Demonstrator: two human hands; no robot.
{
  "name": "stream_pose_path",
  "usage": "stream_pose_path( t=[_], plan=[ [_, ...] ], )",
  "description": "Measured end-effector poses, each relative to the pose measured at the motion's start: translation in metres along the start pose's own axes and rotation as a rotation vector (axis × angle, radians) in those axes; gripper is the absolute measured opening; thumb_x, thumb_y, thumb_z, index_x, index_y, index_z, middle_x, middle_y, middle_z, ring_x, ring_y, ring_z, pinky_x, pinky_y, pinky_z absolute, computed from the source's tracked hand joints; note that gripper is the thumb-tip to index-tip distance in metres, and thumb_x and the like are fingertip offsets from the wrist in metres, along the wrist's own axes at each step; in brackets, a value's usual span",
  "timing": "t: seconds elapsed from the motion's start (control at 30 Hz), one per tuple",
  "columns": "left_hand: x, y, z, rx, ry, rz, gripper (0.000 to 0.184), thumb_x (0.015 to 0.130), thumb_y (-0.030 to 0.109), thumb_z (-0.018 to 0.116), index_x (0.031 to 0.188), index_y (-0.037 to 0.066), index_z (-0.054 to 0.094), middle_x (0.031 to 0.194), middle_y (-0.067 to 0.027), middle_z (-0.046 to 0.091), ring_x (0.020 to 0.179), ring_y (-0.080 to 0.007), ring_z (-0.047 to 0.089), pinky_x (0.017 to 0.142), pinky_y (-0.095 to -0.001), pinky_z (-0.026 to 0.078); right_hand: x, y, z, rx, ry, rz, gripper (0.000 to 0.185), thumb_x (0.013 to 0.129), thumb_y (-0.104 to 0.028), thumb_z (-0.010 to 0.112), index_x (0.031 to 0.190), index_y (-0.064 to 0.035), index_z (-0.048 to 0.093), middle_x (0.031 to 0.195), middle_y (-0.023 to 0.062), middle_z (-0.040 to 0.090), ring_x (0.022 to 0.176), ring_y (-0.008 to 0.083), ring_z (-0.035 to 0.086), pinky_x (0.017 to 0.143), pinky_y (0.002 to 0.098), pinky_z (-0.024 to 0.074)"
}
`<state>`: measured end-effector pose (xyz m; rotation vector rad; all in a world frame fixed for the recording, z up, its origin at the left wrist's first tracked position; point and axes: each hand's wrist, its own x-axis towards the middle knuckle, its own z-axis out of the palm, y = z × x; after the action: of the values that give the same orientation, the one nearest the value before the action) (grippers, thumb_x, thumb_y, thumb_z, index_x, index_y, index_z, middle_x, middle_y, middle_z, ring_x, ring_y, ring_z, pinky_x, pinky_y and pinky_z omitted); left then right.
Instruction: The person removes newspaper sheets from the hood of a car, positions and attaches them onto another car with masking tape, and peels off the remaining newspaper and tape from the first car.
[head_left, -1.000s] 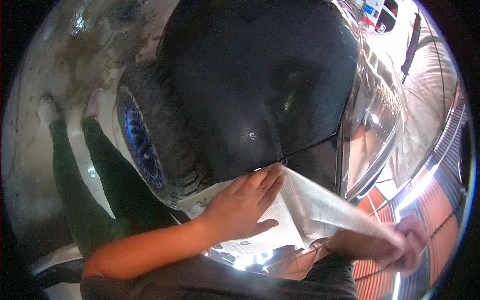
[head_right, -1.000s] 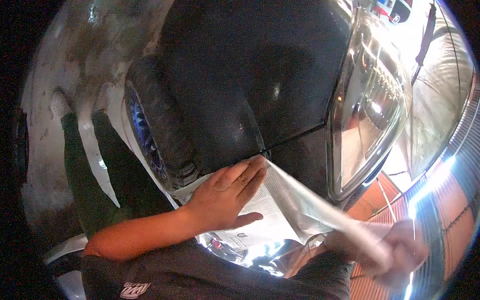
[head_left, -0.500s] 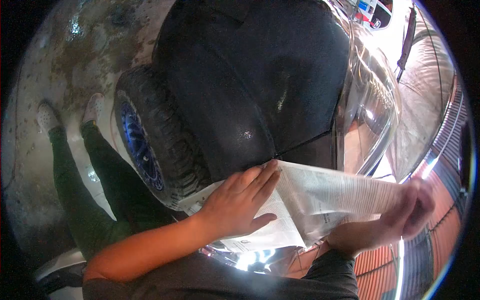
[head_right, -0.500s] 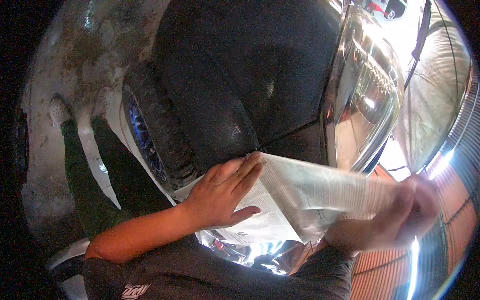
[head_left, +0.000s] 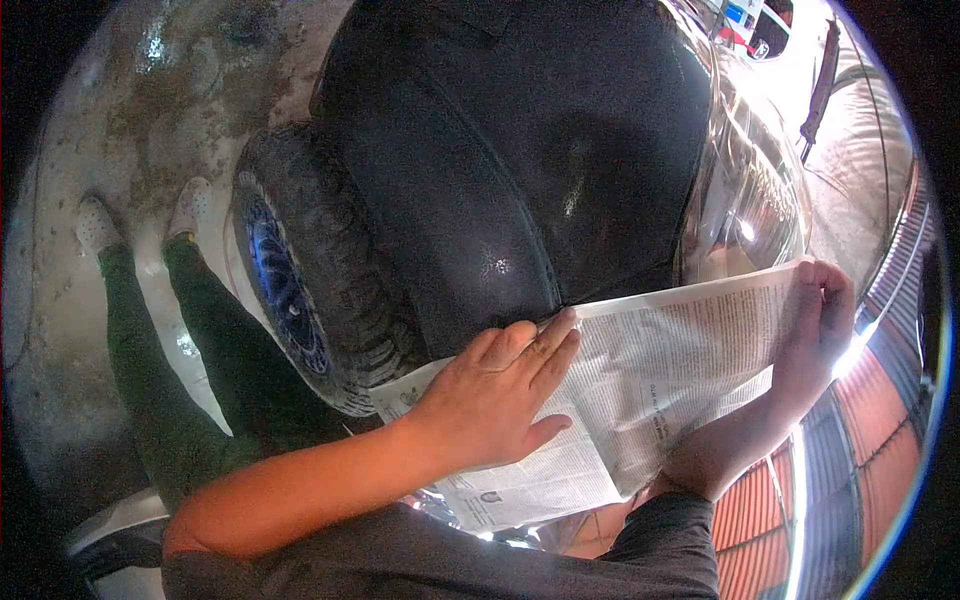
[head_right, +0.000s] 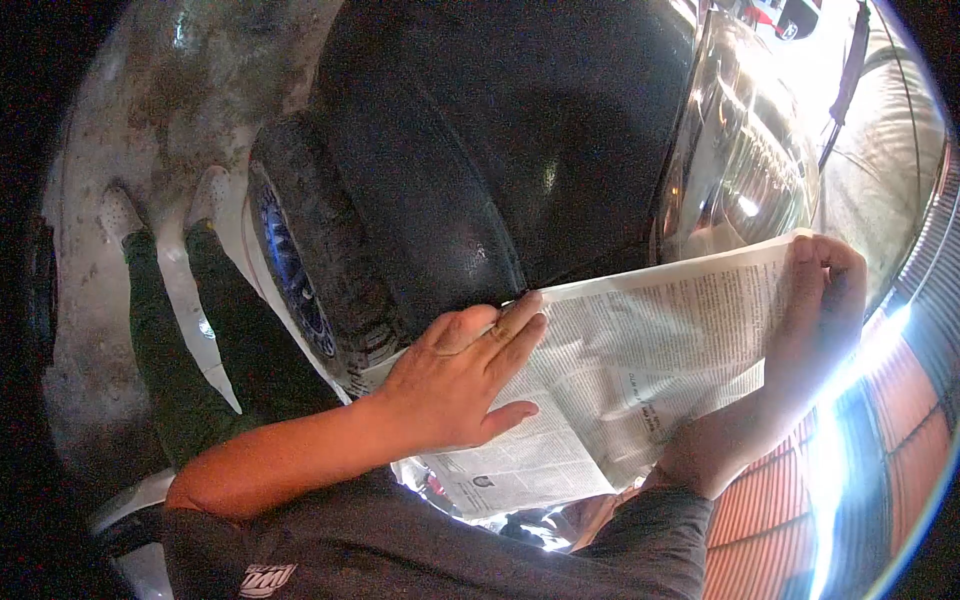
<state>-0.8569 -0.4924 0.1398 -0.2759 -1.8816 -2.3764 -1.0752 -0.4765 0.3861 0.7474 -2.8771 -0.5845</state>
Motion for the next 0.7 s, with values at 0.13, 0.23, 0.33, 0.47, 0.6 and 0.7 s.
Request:
stream_pose_path(
  t=[0.13, 0.23, 0.33, 0.47, 0.6, 0.7],
  plan=[
    [0.004, -0.003, -0.002, -0.051, -0.010, -0.012, 0.077, 0.090, 0.046, 0.066, 0.143, -0.006, 0.048, 0.155, -0.0182, 0.042, 0.122, -0.0301, 0.043, 0.107, -0.0412, 0.038, -0.003, 0.005, -0.008, -0.026, -0.001, 0.023, 0.013, 0.100, -0.016, 0.069, 0.105, -0.0030, 0.067, 0.096, -0.0001, 0.065, 0.088, 0.0075, 0.056, 0.080, 0.0223, 0.0454],
    [0.007, -0.003, -0.004, -0.087, -0.023, -0.027, 0.076, 0.091, 0.045, 0.066, 0.144, -0.006, 0.047, 0.155, -0.0178, 0.042, 0.124, -0.0303, 0.042, 0.107, -0.0411, 0.038, -0.011, -0.009, -0.007, 0.057, 0.115, -0.134, 0.011, 0.098, -0.010, 0.068, 0.104, -0.0003, 0.066, 0.099, 0.0043, 0.065, 0.090, 0.0103, 0.057, 0.083, 0.0245, 0.0468],
    [0.010, 0.001, -0.004, -0.049, -0.036, -0.042, 0.077, 0.091, 0.045, 0.066, 0.145, -0.006, 0.046, 0.156, -0.0175, 0.041, 0.126, -0.0302, 0.041, 0.107, -0.0411, 0.038, -0.034, -0.037, -0.004, 0.240, 0.195, -0.204, 0.008, 0.097, -0.005, 0.067, 0.101, 0.0017, 0.065, 0.101, 0.0108, 0.065, 0.093, 0.0156, 0.059, 0.087, 0.0280, 0.0477],
    [0.007, 0.005, 0.000, 0.018, -0.031, -0.026, 0.079, 0.090, 0.044, 0.067, 0.146, -0.006, 0.045, 0.158, -0.0175, 0.040, 0.128, -0.0296, 0.041, 0.108, -0.0408, 0.038, -0.048, -0.059, 0.001, 0.164, 0.304, -0.287, 0.016, 0.091, -0.007, 0.072, 0.097, -0.0005, 0.060, 0.086, 0.0149, 0.061, 0.084, 0.0226, 0.059, 0.075, 0.0300, 0.0483],
    [0.007, 0.003, 0.005, 0.108, -0.039, 0.018, 0.080, 0.087, 0.044, 0.069, 0.146, -0.005, 0.047, 0.159, -0.0171, 0.039, 0.128, -0.0289, 0.041, 0.107, -0.0399, 0.038, -0.061, -0.057, -0.019, 0.168, 0.201, -0.388, 0.015, 0.093, -0.011, 0.071, 0.098, -0.0028, 0.060, 0.083, 0.0124, 0.061, 0.079, 0.0203, 0.058, 0.070, 0.0287, 0.0474],
    [0.006, 0.005, 0.009, 0.164, -0.021, 0.020, 0.081, 0.085, 0.045, 0.070, 0.145, -0.005, 0.049, 0.159, -0.0166, 0.038, 0.127, -0.0284, 0.041, 0.106, -0.0391, 0.039, -0.053, -0.057, -0.014, 0.125, 0.217, -0.288, 0.010, 0.095, -0.011, 0.069, 0.097, -0.0039, 0.062, 0.085, 0.0099, 0.062, 0.079, 0.0177, 0.058, 0.072, 0.0269, 0.0472]
  ],
)
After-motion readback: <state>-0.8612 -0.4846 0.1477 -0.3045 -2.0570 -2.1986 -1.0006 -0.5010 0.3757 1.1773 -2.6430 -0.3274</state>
